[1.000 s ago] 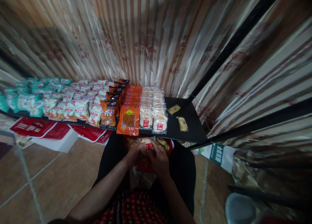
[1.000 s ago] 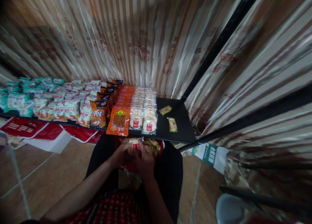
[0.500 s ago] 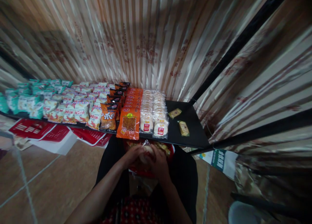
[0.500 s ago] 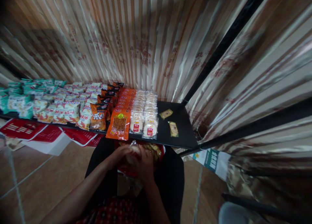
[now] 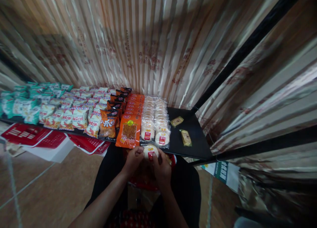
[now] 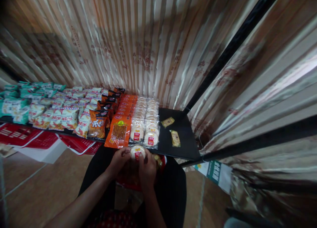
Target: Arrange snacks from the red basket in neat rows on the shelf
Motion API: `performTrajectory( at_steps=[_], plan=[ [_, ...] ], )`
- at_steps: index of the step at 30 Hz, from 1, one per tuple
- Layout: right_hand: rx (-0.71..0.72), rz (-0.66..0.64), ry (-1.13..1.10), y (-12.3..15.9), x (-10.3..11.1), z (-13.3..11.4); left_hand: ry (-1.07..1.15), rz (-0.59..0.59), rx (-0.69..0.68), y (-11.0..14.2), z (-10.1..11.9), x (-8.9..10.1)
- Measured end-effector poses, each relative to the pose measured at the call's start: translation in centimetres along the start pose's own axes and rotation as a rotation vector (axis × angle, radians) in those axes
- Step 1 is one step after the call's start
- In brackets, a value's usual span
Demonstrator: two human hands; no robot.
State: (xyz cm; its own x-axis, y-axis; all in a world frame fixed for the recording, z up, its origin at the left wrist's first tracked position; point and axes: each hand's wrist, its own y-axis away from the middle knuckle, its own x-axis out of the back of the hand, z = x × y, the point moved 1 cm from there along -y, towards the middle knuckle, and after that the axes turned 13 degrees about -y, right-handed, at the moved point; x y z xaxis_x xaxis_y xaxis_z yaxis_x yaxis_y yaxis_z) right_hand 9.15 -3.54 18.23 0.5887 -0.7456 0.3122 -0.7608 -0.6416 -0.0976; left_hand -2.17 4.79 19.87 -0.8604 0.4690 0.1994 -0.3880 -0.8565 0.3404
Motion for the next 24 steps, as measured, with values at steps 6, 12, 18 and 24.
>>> performTrajectory(
  at_steps=[6, 12, 18, 24],
  plan=[
    [0.097, 0.012, 0.19, -0.4, 0.0, -1.2, -0.067, 0.028, -0.012, -0.7, 1.3, -0.1],
    [0.034, -0.038, 0.026, -1.4, -0.3, -2.2, -0.022, 0.091, -0.06, -2.3, 1.8, -0.4],
    [0.051, -0.093, -0.218, -1.5, -1.7, -1.6, -0.12, 0.199, -0.18, -3.8, 1.8, 0.0],
    [0.05, -0.096, -0.26, -1.8, -2.7, -0.8, -0.237, 0.23, -0.275, -4.3, 1.2, -0.2]
  ],
)
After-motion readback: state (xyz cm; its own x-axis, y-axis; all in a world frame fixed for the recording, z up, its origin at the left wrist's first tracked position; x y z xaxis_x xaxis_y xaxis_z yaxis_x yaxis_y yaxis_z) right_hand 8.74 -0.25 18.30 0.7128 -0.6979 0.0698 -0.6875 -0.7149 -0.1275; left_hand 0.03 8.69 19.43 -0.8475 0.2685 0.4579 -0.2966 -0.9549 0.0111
